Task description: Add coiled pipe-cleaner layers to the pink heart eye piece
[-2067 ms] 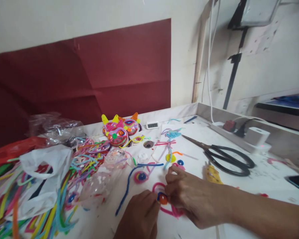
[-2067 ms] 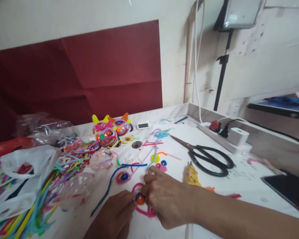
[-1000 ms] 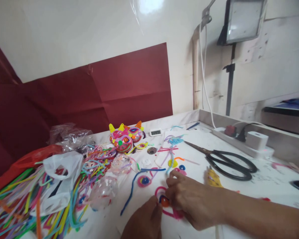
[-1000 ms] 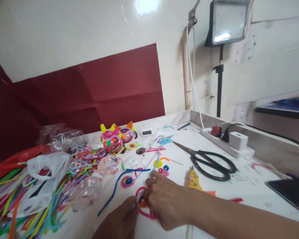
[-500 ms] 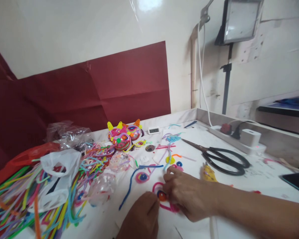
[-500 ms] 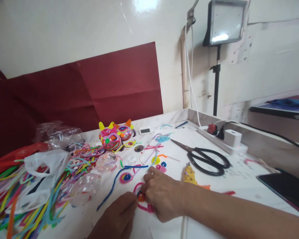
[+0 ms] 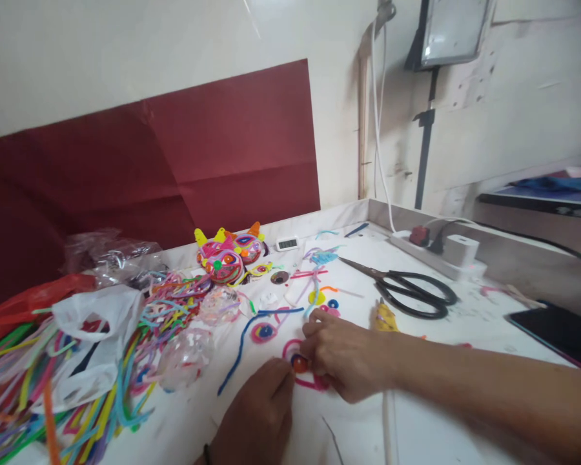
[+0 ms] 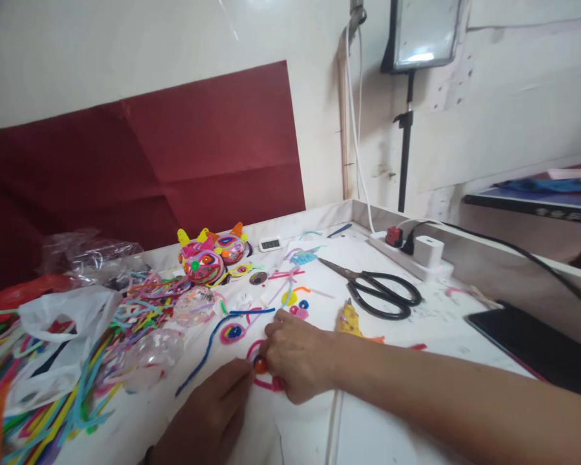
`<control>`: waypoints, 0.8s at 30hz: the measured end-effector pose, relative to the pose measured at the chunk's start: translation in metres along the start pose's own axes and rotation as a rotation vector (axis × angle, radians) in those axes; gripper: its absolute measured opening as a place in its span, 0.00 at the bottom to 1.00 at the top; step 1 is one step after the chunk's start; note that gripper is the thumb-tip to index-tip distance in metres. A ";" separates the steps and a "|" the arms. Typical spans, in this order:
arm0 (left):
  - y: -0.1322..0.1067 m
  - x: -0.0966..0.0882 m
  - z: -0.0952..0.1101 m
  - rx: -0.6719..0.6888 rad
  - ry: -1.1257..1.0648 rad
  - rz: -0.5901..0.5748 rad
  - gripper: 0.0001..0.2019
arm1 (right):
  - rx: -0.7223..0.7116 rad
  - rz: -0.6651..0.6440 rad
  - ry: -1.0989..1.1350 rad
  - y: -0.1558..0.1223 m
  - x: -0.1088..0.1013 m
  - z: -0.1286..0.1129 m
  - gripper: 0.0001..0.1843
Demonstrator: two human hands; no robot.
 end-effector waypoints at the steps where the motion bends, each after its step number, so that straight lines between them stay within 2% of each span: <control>1: 0.000 0.000 0.000 0.005 0.007 0.003 0.15 | 0.001 -0.003 0.006 -0.001 -0.001 0.001 0.06; 9: -0.001 0.001 0.000 0.025 0.096 0.010 0.16 | -0.011 0.038 0.045 -0.009 0.000 0.006 0.03; 24: -0.005 0.003 -0.003 0.054 0.169 -0.004 0.16 | -0.023 0.116 0.135 -0.017 0.001 0.010 0.05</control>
Point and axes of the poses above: each hand's wrist, its own y-axis towards the middle knuckle, its own x-axis out of the palm, z = x × y, the point moved 3 cm from there along y, towards the middle knuckle, and after that the axes turned 12 degrees about x, right-handed, at the moved point
